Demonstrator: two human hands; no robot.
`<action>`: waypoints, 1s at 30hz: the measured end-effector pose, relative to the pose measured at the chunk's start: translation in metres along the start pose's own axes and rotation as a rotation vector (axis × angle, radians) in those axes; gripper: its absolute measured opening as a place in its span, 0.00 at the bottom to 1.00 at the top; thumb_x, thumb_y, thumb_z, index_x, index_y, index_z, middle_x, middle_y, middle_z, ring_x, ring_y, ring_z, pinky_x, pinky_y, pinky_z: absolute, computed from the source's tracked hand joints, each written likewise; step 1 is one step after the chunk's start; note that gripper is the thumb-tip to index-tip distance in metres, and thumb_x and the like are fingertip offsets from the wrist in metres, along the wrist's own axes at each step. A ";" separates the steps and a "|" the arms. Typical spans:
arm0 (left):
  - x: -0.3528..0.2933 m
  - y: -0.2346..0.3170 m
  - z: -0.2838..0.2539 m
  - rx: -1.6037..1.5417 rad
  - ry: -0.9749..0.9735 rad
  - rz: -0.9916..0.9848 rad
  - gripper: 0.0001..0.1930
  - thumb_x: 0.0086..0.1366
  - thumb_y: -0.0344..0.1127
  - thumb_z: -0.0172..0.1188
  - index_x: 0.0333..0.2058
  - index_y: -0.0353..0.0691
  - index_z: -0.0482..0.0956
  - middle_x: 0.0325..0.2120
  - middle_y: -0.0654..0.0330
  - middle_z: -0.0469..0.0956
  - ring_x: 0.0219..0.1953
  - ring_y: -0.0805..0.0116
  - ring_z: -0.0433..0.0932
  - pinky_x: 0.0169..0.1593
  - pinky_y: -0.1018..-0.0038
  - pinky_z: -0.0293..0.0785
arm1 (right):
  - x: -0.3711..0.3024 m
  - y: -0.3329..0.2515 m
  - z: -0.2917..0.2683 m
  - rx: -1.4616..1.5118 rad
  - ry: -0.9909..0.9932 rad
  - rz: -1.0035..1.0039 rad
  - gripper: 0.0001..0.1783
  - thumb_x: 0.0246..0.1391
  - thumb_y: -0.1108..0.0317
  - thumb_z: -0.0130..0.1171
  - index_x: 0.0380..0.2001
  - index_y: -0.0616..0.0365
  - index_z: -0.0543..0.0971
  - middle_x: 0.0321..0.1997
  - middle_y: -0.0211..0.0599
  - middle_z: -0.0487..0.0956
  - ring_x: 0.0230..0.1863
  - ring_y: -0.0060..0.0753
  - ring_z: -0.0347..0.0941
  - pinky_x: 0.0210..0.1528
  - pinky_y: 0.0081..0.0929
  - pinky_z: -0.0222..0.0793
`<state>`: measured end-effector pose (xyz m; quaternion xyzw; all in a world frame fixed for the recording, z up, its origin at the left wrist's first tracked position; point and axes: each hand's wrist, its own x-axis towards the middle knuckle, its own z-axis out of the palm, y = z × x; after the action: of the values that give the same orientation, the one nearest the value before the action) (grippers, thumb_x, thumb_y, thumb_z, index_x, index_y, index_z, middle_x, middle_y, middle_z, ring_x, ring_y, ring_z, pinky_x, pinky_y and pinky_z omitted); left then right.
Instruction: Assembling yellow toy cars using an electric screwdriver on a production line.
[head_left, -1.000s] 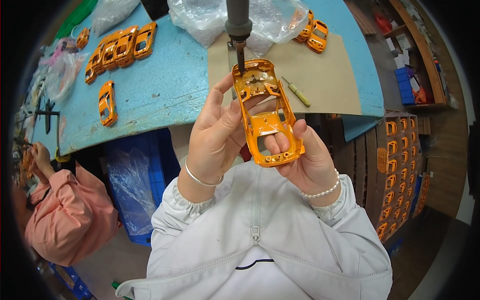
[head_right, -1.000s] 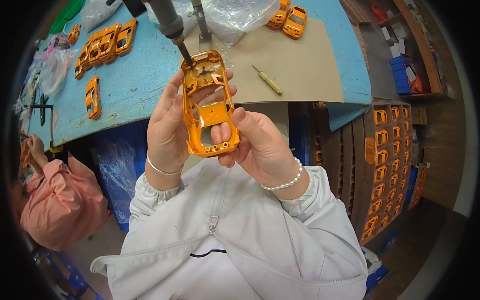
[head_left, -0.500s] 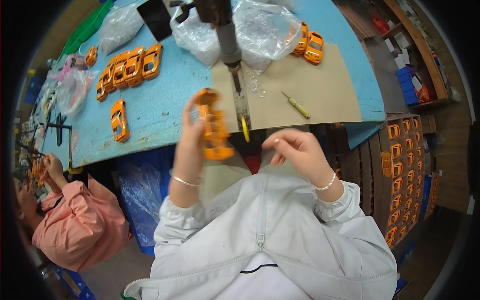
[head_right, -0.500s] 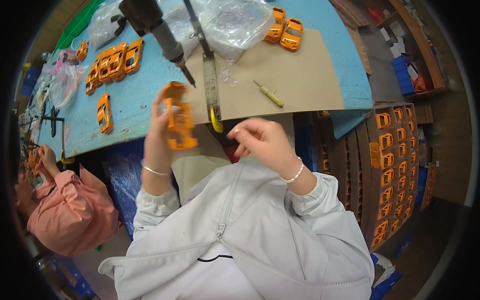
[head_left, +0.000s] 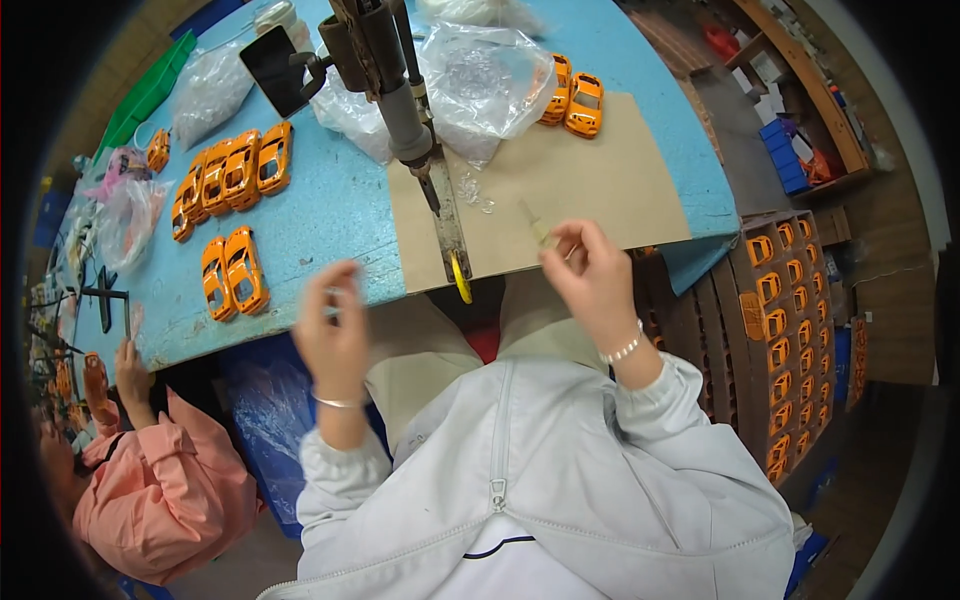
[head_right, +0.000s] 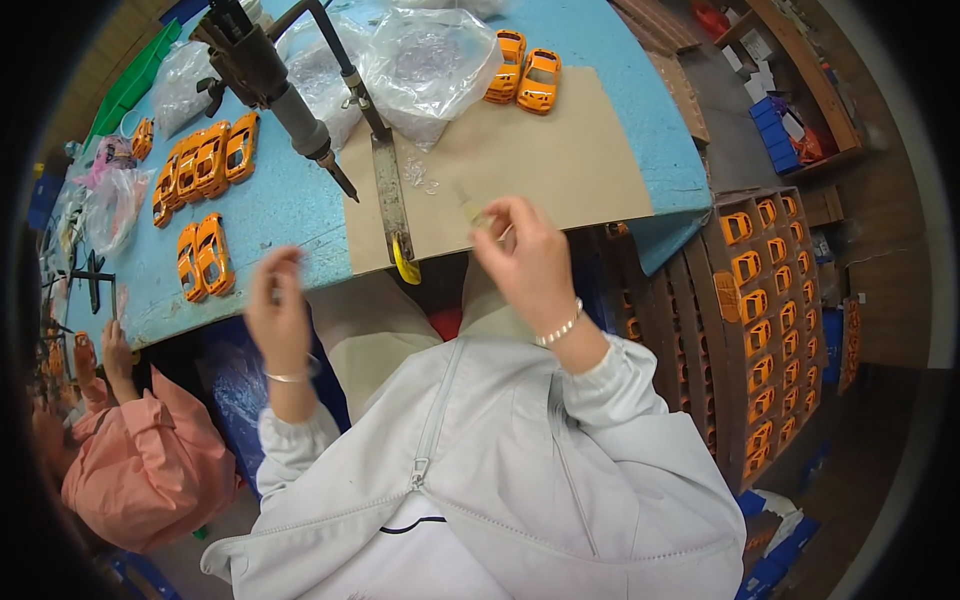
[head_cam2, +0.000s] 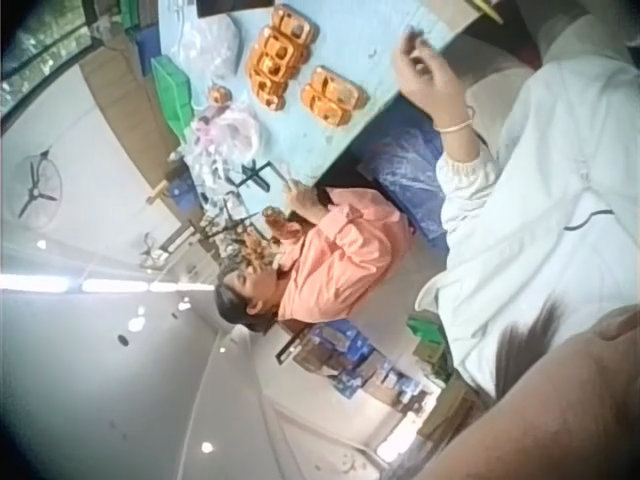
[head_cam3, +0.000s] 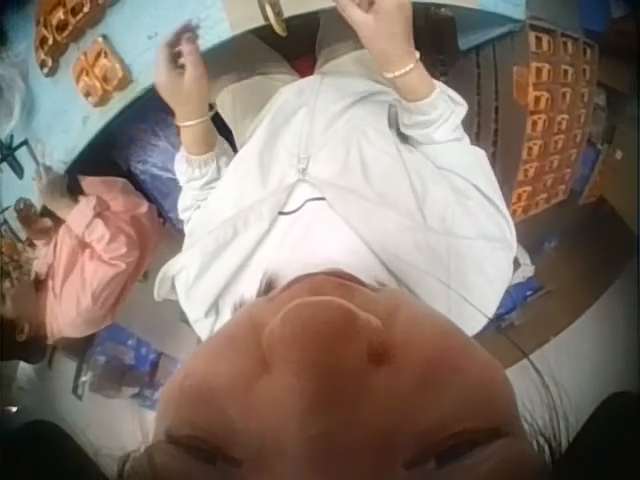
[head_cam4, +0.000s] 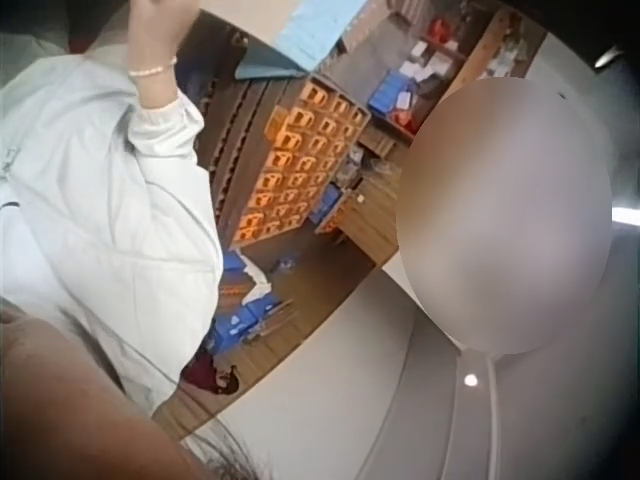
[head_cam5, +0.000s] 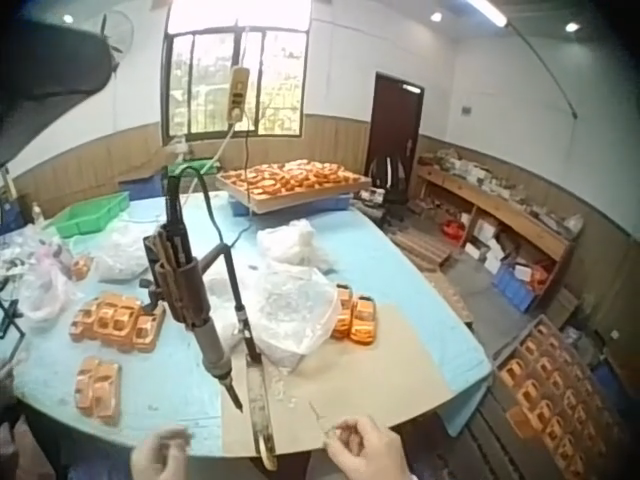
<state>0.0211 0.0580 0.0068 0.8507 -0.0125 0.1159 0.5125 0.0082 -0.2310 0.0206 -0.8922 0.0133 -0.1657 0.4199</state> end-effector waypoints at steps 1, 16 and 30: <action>-0.020 0.017 0.022 -0.461 -0.164 -0.118 0.14 0.68 0.38 0.57 0.48 0.38 0.76 0.45 0.56 0.77 0.45 0.74 0.74 0.38 0.79 0.74 | -0.012 -0.013 0.001 0.212 -0.107 0.109 0.10 0.48 0.73 0.65 0.33 0.59 0.74 0.25 0.30 0.75 0.22 0.17 0.68 0.27 0.15 0.65; -0.058 0.027 0.053 -1.219 -0.005 -0.595 0.12 0.73 0.41 0.47 0.37 0.39 0.73 0.33 0.59 0.75 0.34 0.73 0.71 0.40 0.78 0.69 | -0.012 0.009 0.039 -0.505 -0.351 -0.523 0.46 0.49 0.38 0.55 0.62 0.62 0.65 0.68 0.44 0.63 0.70 0.42 0.56 0.69 0.48 0.48; -0.058 0.029 0.057 -1.138 -0.108 -0.621 0.11 0.73 0.41 0.46 0.36 0.41 0.72 0.32 0.61 0.74 0.34 0.73 0.71 0.37 0.78 0.68 | 0.008 0.026 0.022 -0.636 -0.386 -0.227 0.52 0.54 0.33 0.47 0.66 0.67 0.53 0.73 0.53 0.50 0.74 0.50 0.43 0.72 0.52 0.38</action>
<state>-0.0289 -0.0114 -0.0055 0.4152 0.1489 -0.1052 0.8913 0.0256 -0.2327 -0.0098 -0.9884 -0.1142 -0.0278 0.0961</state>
